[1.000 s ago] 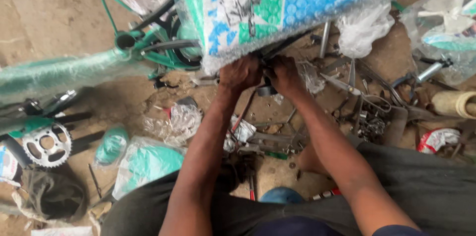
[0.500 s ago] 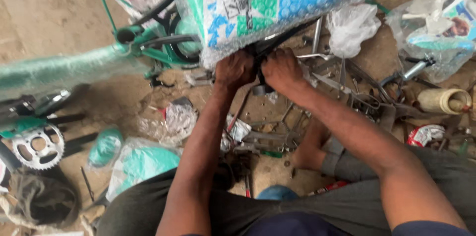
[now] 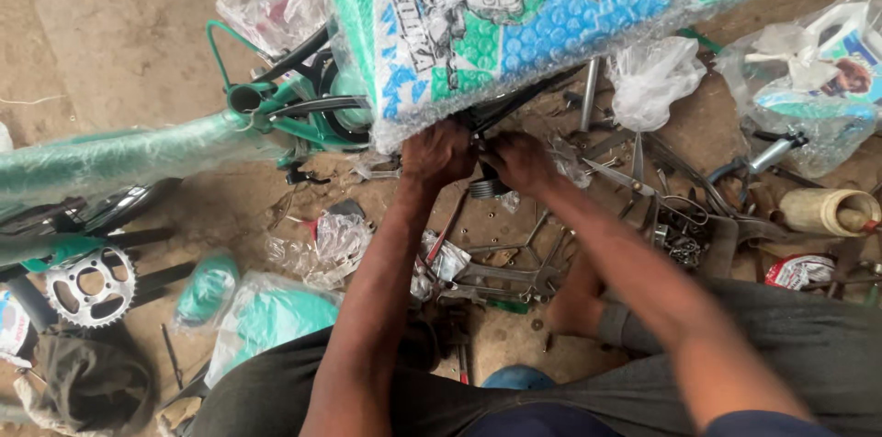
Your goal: The person is assembling a bicycle, specifically working on attaching the rear wheel to the frame. They use a wrench to tighten bolts and adjust the wheel position. The bicycle frame is partially wrapped in bubble wrap, and various tools and parts are scattered on the floor.
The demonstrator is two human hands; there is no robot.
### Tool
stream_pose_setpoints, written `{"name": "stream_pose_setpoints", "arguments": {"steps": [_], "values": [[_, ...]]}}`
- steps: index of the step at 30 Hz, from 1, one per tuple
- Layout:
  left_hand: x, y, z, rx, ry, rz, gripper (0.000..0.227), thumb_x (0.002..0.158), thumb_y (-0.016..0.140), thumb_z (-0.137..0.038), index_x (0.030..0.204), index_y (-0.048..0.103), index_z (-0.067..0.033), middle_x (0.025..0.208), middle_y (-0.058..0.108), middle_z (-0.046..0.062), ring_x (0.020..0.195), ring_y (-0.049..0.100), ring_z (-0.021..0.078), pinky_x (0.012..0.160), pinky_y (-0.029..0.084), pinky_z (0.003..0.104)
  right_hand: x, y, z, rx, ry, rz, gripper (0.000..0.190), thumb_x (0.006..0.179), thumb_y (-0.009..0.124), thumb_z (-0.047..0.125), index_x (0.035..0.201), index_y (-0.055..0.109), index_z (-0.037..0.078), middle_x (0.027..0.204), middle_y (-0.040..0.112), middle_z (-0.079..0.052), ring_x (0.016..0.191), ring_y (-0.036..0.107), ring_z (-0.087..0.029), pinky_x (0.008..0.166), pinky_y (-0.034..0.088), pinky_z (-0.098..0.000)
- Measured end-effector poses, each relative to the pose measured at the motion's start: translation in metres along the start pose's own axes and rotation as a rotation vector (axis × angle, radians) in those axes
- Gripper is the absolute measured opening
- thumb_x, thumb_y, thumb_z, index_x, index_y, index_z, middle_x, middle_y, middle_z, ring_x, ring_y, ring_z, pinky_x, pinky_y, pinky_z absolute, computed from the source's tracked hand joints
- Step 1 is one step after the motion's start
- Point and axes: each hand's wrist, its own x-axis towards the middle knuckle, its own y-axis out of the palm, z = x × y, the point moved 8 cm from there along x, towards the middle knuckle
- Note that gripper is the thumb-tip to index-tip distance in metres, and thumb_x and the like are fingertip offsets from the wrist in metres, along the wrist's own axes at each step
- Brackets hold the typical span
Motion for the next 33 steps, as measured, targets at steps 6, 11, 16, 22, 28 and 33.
{"name": "stream_pose_setpoints", "arguments": {"steps": [6,11,16,22,28,33], "values": [[0.000,-0.007,-0.009,0.045,-0.007,0.035,0.009,0.083,0.068,-0.021,0.083,0.071,-0.0128,0.083,0.066,0.009,0.075,0.065,0.0289,0.064,0.052,0.044,-0.007,-0.013,0.013,-0.518,0.014,0.367,0.010,0.086,0.066,0.016,0.083,0.074,0.011,0.090,0.069,-0.012,0.093,0.067,-0.032,0.081,0.052,-0.0484],[-0.001,0.002,-0.002,0.040,-0.001,-0.007,0.019,0.082,0.071,-0.028,0.088,0.072,-0.0101,0.085,0.068,0.011,0.078,0.066,0.0308,0.067,0.052,0.046,0.000,-0.025,0.028,-0.473,-0.260,-0.058,0.018,0.092,0.070,0.024,0.084,0.071,0.007,0.086,0.064,-0.013,0.090,0.061,-0.034,0.081,0.042,-0.0501],[-0.009,0.011,0.009,0.011,-0.013,0.048,0.030,0.081,0.074,-0.035,0.092,0.073,-0.0074,0.088,0.069,0.013,0.082,0.067,0.0327,0.070,0.052,0.048,-0.008,-0.007,0.005,-0.186,-0.069,-0.347,0.021,0.088,0.071,0.023,0.098,0.072,0.004,0.099,0.067,-0.016,0.094,0.061,-0.036,0.085,0.043,-0.0523],[0.002,0.018,0.007,-0.060,-0.005,0.244,0.020,0.079,0.071,-0.029,0.084,0.071,-0.0092,0.080,0.069,0.013,0.079,0.068,0.0339,0.068,0.054,0.049,-0.043,0.020,-0.079,-0.059,0.046,-0.225,0.016,0.086,0.072,0.021,0.096,0.072,0.008,0.089,0.069,-0.015,0.089,0.065,-0.037,0.082,0.050,-0.0494],[0.010,0.024,0.004,0.055,-0.011,0.410,0.032,0.096,0.056,-0.015,0.117,0.074,-0.0010,0.074,0.071,0.011,0.067,0.069,0.0274,0.056,0.054,0.043,-0.133,0.029,-0.248,0.520,0.818,-0.189,0.026,0.094,0.059,0.022,0.106,0.075,0.006,0.099,0.074,-0.020,0.090,0.072,-0.034,0.080,0.056,-0.0486],[-0.005,0.035,0.004,0.017,-0.108,0.463,0.025,0.106,0.053,-0.017,0.115,0.073,-0.0069,0.074,0.072,0.013,0.063,0.070,0.0277,0.052,0.054,0.044,-0.091,0.073,-0.277,1.104,1.090,-0.277,0.035,0.097,0.052,0.026,0.111,0.074,0.002,0.109,0.076,-0.020,0.095,0.075,-0.031,0.088,0.060,-0.0469]]}}
